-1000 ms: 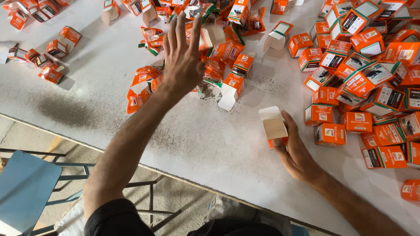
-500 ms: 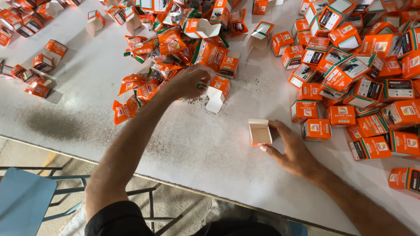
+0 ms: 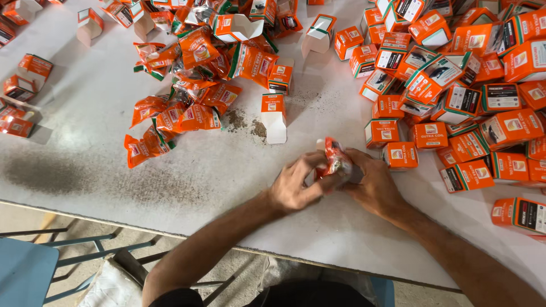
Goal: The person picks small orange product packets from a pile on the table, places them into small cardboard boxes, folds the box flaps closed, and sets the finished boxes with the pile of packed boxes on the table.
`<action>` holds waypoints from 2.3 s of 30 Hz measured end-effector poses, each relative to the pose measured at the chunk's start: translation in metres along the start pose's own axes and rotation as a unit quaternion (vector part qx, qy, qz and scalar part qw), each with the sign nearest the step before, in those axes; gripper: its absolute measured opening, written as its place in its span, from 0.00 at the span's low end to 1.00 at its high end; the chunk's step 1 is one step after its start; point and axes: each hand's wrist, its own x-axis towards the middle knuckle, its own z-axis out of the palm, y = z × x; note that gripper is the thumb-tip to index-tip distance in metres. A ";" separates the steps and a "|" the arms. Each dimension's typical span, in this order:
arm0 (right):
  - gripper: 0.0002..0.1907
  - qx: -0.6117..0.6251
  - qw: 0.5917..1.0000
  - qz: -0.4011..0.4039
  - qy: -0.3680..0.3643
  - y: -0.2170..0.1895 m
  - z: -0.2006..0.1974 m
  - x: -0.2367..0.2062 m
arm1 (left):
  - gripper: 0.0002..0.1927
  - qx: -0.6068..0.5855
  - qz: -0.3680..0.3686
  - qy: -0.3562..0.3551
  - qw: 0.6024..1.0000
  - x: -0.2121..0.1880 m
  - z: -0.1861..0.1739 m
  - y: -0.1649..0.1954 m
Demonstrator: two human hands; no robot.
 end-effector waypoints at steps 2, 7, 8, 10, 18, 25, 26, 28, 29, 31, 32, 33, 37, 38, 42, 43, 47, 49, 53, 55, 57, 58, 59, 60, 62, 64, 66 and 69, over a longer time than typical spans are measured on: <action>0.30 0.013 0.999 0.036 0.007 -0.001 0.001 0.000 | 0.25 0.074 -0.017 -0.030 0.997 -0.003 0.004 -0.005; 0.33 -0.008 1.000 0.017 0.014 -0.003 0.004 0.000 | 0.18 0.110 -0.021 -0.093 0.989 -0.011 -0.004 -0.007; 0.33 -0.022 1.000 -0.002 0.014 -0.002 0.005 -0.001 | 0.17 0.112 -0.024 -0.107 0.988 -0.012 -0.004 -0.007; 0.32 -0.031 0.999 -0.008 0.027 0.000 0.009 -0.002 | 0.19 0.107 -0.050 -0.116 0.986 -0.009 -0.002 -0.008; 0.37 -0.065 0.996 -0.044 0.051 0.014 0.012 -0.006 | 0.13 0.123 -0.243 -0.035 0.962 0.010 0.011 0.013; 0.34 -0.063 0.997 -0.032 0.041 0.001 0.013 -0.007 | 0.12 0.071 -0.270 -0.066 0.958 0.007 0.009 0.004; 0.33 -0.059 0.997 -0.032 0.039 -0.001 0.012 -0.008 | 0.14 0.026 -0.300 -0.044 0.952 0.005 0.013 0.002; 0.35 -0.100 0.990 -0.084 0.053 -0.001 0.010 -0.007 | 0.16 -0.083 -0.365 -0.023 0.927 0.002 0.021 -0.005; 0.36 -0.118 0.986 -0.104 0.058 -0.001 0.011 -0.008 | 0.16 -0.149 -0.406 -0.025 0.901 -0.001 0.023 -0.008; 0.38 -0.098 0.993 -0.042 0.048 0.000 0.014 -0.011 | 0.16 -0.274 -0.481 -0.029 0.832 -0.007 0.027 -0.012; 0.39 -0.089 0.995 -0.014 0.044 0.001 0.015 -0.012 | 0.16 -0.334 -0.513 -0.029 0.790 -0.009 0.028 -0.015; 0.41 -0.072 0.996 -0.013 0.047 0.002 0.017 -0.014 | 0.16 -0.391 -0.541 -0.027 0.744 -0.010 0.029 -0.016; 0.38 -0.038 0.997 -0.028 0.065 0.004 0.021 -0.019 | 0.13 -0.187 -0.533 -0.047 0.823 -0.010 0.040 -0.016; 0.35 -0.038 0.996 -0.034 0.073 0.004 0.020 -0.019 | 0.13 -0.201 -0.538 -0.036 0.818 -0.010 0.042 -0.015; 0.26 -0.170 0.959 -0.216 0.068 -0.001 0.016 -0.017 | 0.16 -0.274 -0.525 -0.033 0.805 -0.017 0.037 -0.017; 0.26 -0.178 0.956 -0.224 0.066 -0.003 0.016 -0.017 | 0.17 -0.394 -0.522 -0.021 0.757 -0.021 0.030 -0.020; 0.27 -0.218 0.945 -0.236 0.067 -0.007 0.016 -0.015 | 0.19 -0.621 -0.528 -0.019 0.579 -0.031 0.006 -0.037; 0.23 -0.176 0.958 -0.216 0.073 -0.006 0.020 -0.015 | 0.17 -0.576 -0.559 -0.055 0.594 -0.028 0.005 -0.041; 0.24 -0.148 0.975 -0.148 0.081 -0.001 0.026 -0.016 | 0.15 -0.467 -0.565 -0.084 0.675 -0.018 0.016 -0.034; 0.24 -0.167 0.966 -0.181 0.081 -0.001 0.026 -0.019 | 0.15 -0.437 -0.558 -0.058 0.703 -0.017 0.019 -0.025; 0.27 -0.210 0.952 -0.210 0.074 -0.005 0.024 -0.024 | 0.15 -0.389 -0.548 -0.025 0.740 -0.018 0.020 -0.015; 0.31 -0.244 0.942 -0.223 0.064 -0.008 0.023 -0.027 | 0.15 -0.377 -0.544 -0.020 0.750 -0.020 0.019 -0.011; 0.35 -0.278 0.930 -0.236 0.054 -0.012 0.022 -0.029 | 0.14 -0.365 -0.539 -0.016 0.759 -0.021 0.018 -0.007; 0.36 -0.292 0.927 -0.233 0.043 -0.016 0.023 -0.031 | 0.14 -0.352 -0.535 -0.011 0.768 -0.023 0.017 -0.004; 0.40 -0.318 0.920 -0.229 0.018 -0.023 0.024 -0.034 | 0.13 -0.312 -0.546 -0.024 0.777 -0.023 0.017 0.002; 0.40 -0.340 0.913 -0.224 0.025 -0.027 0.027 -0.034 | 0.13 -0.241 -0.508 -0.023 0.827 -0.023 0.018 0.007; 0.38 -0.351 0.909 -0.223 0.035 -0.027 0.027 -0.034 | 0.14 -0.133 -0.412 -0.009 0.901 -0.021 0.017 0.011; 0.29 -0.318 0.926 -0.198 0.050 -0.021 0.026 -0.033 | 0.19 -0.062 -0.240 0.001 0.969 -0.021 0.011 0.011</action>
